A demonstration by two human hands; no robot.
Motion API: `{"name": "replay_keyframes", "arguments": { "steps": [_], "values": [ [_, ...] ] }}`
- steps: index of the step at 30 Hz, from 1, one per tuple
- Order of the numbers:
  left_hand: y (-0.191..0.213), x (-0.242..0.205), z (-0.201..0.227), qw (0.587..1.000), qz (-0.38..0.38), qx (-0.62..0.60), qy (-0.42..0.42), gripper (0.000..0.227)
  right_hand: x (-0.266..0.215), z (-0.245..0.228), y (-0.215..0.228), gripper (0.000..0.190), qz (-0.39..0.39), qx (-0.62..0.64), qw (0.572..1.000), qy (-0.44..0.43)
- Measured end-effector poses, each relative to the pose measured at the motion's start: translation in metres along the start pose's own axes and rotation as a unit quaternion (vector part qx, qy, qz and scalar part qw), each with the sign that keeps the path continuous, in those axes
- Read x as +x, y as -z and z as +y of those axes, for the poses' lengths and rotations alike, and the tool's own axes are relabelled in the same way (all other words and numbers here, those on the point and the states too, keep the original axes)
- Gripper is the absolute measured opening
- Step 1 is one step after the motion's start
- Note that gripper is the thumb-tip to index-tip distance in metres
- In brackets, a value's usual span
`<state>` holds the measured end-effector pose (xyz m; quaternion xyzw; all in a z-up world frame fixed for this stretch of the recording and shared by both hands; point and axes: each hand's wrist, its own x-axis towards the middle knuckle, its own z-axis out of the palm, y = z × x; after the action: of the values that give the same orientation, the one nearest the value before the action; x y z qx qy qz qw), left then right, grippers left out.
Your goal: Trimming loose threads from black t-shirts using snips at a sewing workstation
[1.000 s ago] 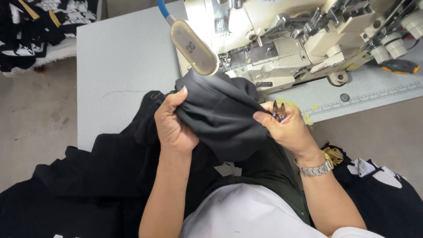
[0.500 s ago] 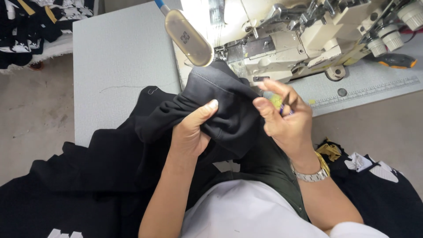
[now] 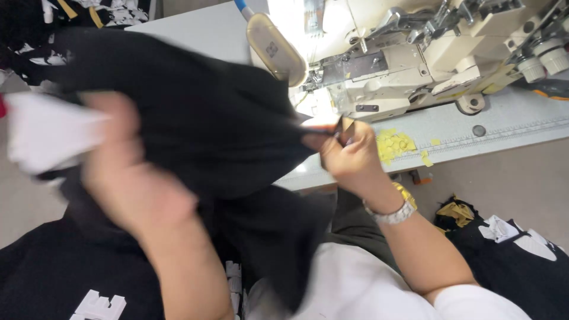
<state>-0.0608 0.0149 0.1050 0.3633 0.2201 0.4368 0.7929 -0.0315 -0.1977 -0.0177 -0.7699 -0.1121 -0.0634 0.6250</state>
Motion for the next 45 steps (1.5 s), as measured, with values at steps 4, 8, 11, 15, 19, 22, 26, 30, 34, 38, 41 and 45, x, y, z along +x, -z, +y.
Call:
{"name": "replay_keyframes", "arguments": {
  "steps": [4, 8, 11, 15, 19, 22, 26, 30, 34, 38, 41, 45],
  "values": [
    [0.024, 0.005, -0.078, 0.929, -0.16, -0.019, 0.333, 0.043, -0.003, 0.086, 0.017, 0.006, 0.046, 0.234, 0.971, -0.028],
    [0.042, -0.003, -0.125, 0.878, -0.21, -0.044, 0.428, 0.035, -0.013, 0.08, 0.037, 0.01, 0.046, 0.195, 0.978, -0.05],
    [0.04, -0.012, -0.134, 0.863, -0.246, -0.063, 0.437, 0.033, -0.013, 0.07, 0.047, 0.019, 0.046, 0.183, 0.981, -0.049],
    [0.048, -0.02, -0.155, 0.856, -0.279, -0.066, 0.431, 0.031, -0.008, 0.014, 0.042, 0.03, 0.059, 0.228, 0.971, -0.038],
    [0.051, -0.031, -0.162, 0.847, -0.296, -0.076, 0.436, 0.034, 0.001, 0.002, 0.026, 0.036, 0.036, 0.208, 0.977, -0.028],
    [0.064, -0.029, -0.174, 0.838, -0.318, -0.079, 0.436, 0.035, 0.005, 0.013, 0.014, 0.021, 0.038, 0.196, 0.98, -0.022],
    [0.06, -0.025, -0.163, 0.845, -0.284, -0.105, 0.441, 0.031, 0.007, 0.028, 0.013, 0.012, 0.048, 0.154, 0.987, 0.025],
    [0.026, -0.042, -0.13, 0.854, -0.278, -0.163, 0.409, 0.031, 0.006, 0.023, 0.017, 0.007, 0.04, 0.172, 0.984, 0.024],
    [0.016, -0.036, -0.129, 0.875, -0.294, -0.128, 0.363, 0.033, 0.008, 0.016, 0.022, 0.004, 0.06, 0.217, 0.974, 0.018],
    [-0.004, -0.044, -0.125, 0.918, -0.25, -0.089, 0.294, 0.033, 0.017, 0.007, 0.024, 0.006, 0.086, 0.211, 0.973, 0.039],
    [0.018, -0.035, -0.155, 0.914, -0.254, -0.039, 0.313, 0.03, 0.013, 0.007, 0.026, 0.006, 0.096, 0.185, 0.977, 0.052],
    [-0.006, -0.042, -0.12, 0.915, -0.277, 0.011, 0.294, 0.027, 0.01, 0.015, 0.034, 0.005, 0.088, 0.117, 0.987, 0.061]
  ]
}}
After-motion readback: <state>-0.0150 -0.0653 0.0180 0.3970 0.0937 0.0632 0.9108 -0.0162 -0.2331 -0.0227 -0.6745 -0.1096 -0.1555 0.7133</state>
